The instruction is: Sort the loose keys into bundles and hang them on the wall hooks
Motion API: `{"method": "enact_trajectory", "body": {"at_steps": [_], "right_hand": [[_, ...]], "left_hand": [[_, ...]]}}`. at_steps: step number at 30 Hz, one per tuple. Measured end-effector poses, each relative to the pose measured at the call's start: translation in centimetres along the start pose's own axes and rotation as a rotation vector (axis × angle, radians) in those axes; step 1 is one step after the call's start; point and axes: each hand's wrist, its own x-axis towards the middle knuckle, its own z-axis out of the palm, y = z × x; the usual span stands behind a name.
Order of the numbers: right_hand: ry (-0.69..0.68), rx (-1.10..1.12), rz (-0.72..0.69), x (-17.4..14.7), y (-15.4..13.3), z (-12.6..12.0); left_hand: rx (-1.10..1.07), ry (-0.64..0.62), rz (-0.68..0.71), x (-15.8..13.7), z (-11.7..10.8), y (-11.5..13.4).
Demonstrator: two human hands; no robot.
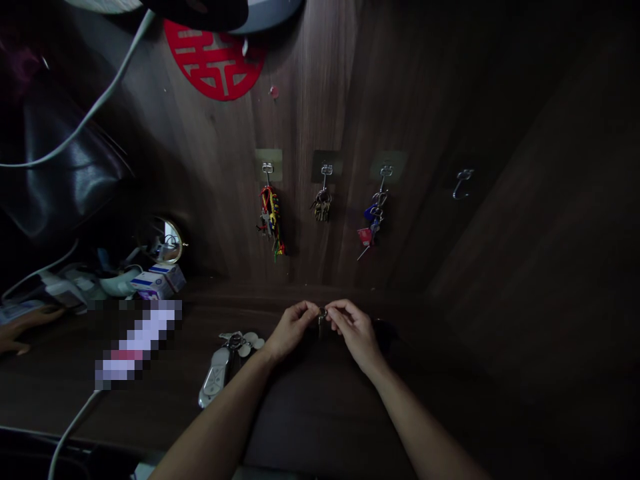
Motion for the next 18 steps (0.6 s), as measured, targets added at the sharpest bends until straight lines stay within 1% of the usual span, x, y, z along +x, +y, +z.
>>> {"method": "enact_trajectory", "body": {"at_steps": [5,8,14,18], "right_hand": [[-0.016,-0.102,-0.009,0.0,0.1,0.0],[-0.043,-0.138,-0.024,0.1,0.2,-0.1],[-0.067,-0.146,-0.030,0.0,-0.1,0.0],[-0.018,-0.133,-0.006,0.1,-0.2,-0.2]], "left_hand": [[0.000,-0.035,-0.007,-0.1,0.1,0.0],[0.018,-0.023,-0.011,0.0,0.1,-0.2],[0.006,0.040,-0.034,0.4,-0.1,-0.6],[-0.008,0.138,-0.050,0.8,-0.5,-1.1]]}}
